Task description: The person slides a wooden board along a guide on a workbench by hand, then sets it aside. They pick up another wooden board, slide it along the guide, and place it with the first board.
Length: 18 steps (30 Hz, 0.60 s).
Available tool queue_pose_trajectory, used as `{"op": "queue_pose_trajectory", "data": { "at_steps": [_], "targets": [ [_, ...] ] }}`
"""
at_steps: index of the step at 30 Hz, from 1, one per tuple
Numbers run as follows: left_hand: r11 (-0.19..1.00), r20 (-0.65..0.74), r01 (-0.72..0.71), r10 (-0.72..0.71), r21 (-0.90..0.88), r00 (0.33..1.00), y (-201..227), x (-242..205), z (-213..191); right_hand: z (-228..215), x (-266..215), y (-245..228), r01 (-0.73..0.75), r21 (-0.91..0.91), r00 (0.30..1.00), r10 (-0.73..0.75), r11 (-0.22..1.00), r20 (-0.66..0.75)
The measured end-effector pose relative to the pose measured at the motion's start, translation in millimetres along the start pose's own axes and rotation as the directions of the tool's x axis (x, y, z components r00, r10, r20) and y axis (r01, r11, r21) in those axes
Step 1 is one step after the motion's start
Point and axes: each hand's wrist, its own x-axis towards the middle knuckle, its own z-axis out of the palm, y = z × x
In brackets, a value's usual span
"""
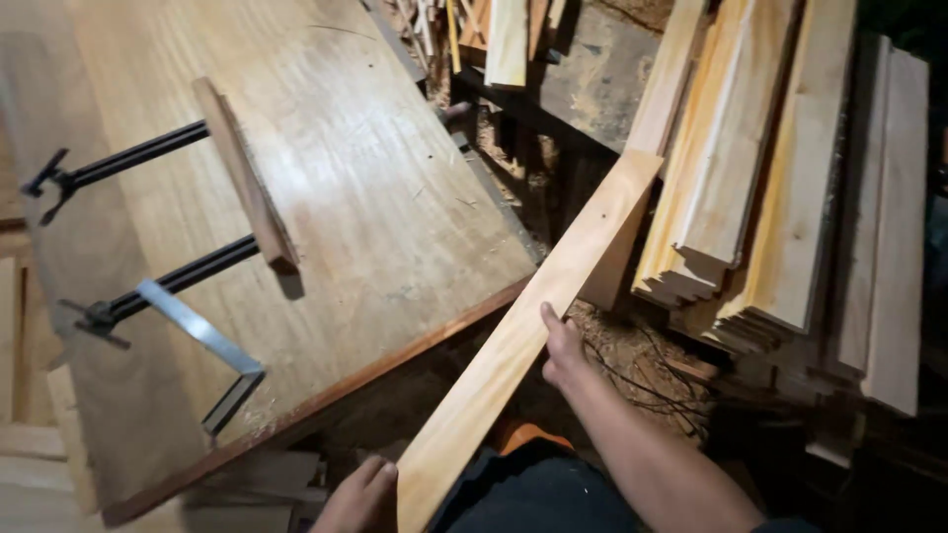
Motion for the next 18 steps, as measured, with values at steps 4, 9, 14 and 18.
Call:
{"op": "queue_pose_trajectory", "data": {
  "at_steps": [4, 9, 14, 18],
  "targets": [
    [0.821, -0.394, 0.313, -0.118, 0.478, 0.911, 55, -104, 57, 0, -28, 34, 0.223, -0.23, 0.975, -0.213, 0.947, 0.066],
    [0.874, -0.205, -0.172, 0.29, 0.455, 0.935, -153, -44, 57, 45, -98, 0, 0.267, -0.28, 0.955, -0.213, 0.922, 0.209],
    [0.703, 0.149, 0.31, -0.283, -0.64, 0.948, -231, -30, 70, 65, -110, 5, 0.003, -0.084, 0.845, 0.042, 0.997, 0.533],
    [0.63, 0.152, 0.378, -0.383, -0.679, 0.911, -269, -31, 74, 55, -90, 35, 0.174, -0.278, 0.849, -0.001, 0.945, 0.528]
  ]
}}
